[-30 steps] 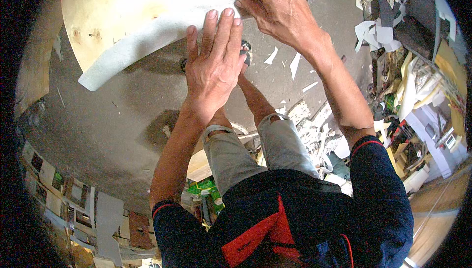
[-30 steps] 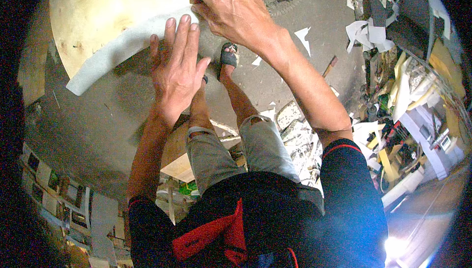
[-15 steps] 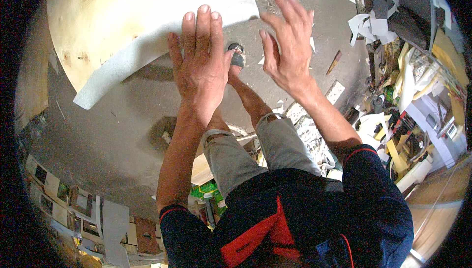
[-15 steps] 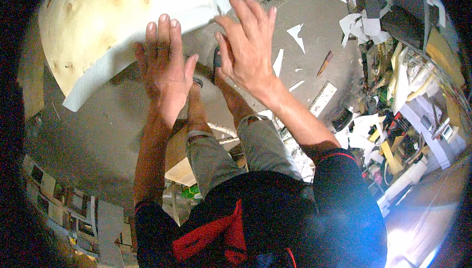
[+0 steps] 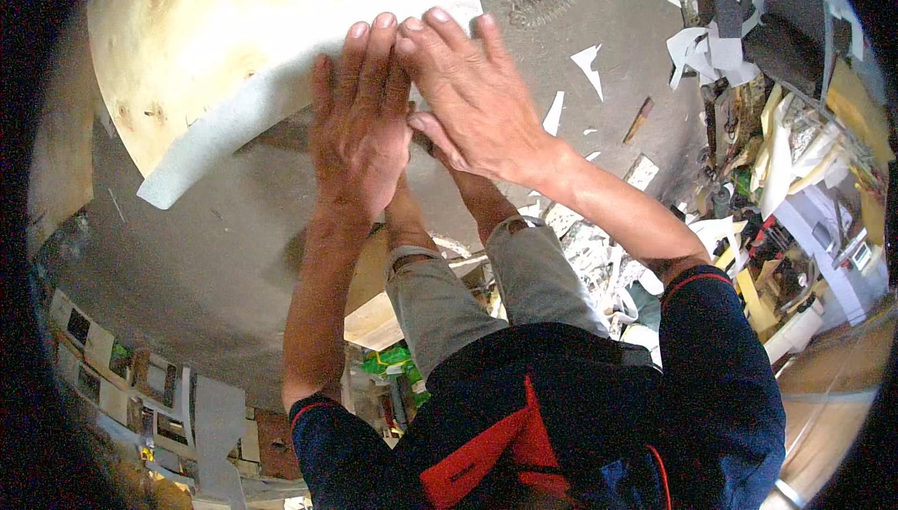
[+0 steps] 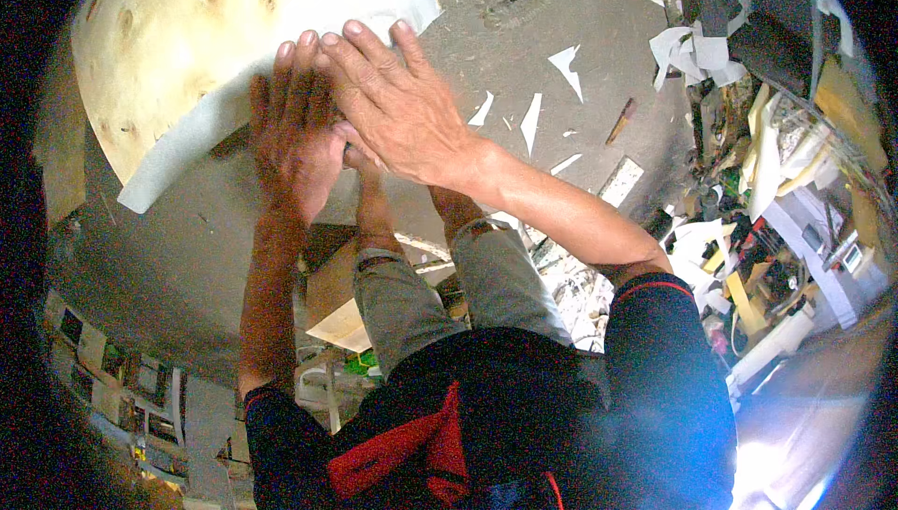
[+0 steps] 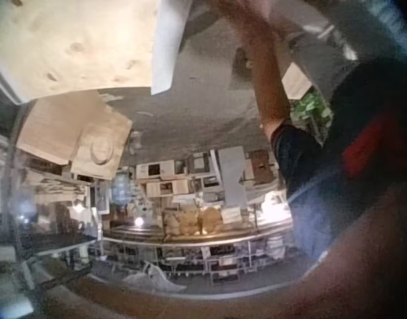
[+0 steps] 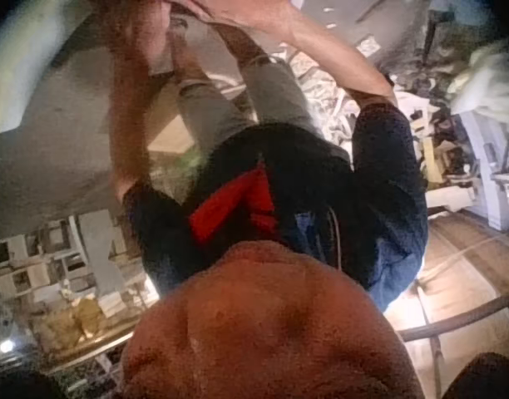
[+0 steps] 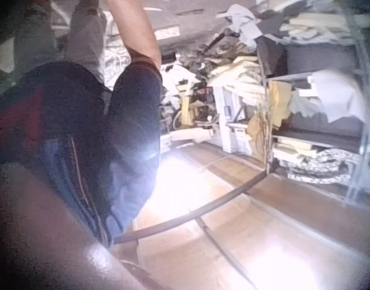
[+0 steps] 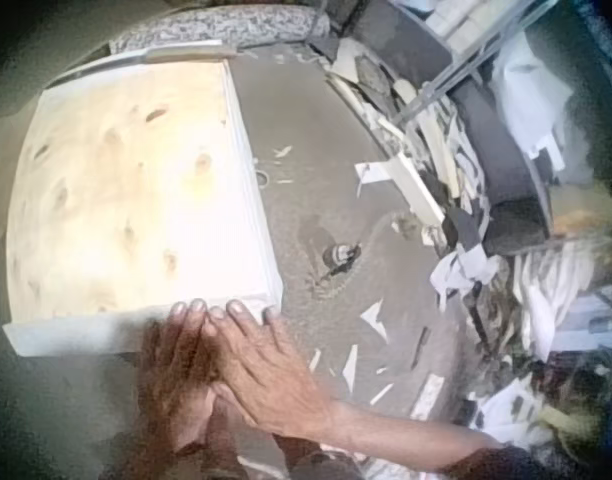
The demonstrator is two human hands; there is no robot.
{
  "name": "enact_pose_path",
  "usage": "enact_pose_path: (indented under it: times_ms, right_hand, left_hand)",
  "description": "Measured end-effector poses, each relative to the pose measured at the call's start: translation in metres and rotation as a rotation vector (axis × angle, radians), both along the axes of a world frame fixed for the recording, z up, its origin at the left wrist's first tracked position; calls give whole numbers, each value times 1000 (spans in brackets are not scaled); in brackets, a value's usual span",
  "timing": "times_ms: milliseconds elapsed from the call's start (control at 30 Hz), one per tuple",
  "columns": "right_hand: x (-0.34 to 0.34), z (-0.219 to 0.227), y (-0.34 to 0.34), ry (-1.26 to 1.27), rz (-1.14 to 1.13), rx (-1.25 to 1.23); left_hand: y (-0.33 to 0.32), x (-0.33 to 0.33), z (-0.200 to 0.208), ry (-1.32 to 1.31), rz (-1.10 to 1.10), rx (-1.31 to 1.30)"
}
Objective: The person applies a white paper template to a wooden panel, trims the paper with a knife, and then uses a spray gun to apply a finish to the wood. The person handles the paper, knife, and spray gun throughout the process.
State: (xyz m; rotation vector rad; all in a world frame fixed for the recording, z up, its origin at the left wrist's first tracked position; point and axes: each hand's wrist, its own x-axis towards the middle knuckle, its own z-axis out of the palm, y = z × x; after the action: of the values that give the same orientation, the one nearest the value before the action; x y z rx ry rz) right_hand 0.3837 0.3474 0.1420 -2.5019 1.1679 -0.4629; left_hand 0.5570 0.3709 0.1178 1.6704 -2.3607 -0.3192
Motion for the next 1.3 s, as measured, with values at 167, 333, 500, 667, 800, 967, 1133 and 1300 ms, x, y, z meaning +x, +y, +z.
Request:
enact_pose_path:
  times_ms: [167,333,500,667,800,967,1133,1300]
  right_hand:
    - [-3,-4,-1,109,-25,69]
    - [-16,2,-12,103,12,82]
    - [-27,-9,-19,28,24,52]
    - [-29,-14,-20,-126,28,85]
    - [-24,-14,-18,-106,-22,80]
    - [-4,-3,-5,186,-86,23]
    - [47,2,14,236,19,102]
    - [66,17,14,297,-24,181]
  left_hand:
    - [-1,3,11,63,18,18]
    - [0,4,16,179,24,6]
    - [-2,0,13,182,45,-22]
    - [-1,5,16,127,-9,25]
    - [3,19,14,146,6,9]
    - [14,52,15,1,102,20]
    - [19,67,17,22,83,64]
    - [35,116,21,-110,109,138]
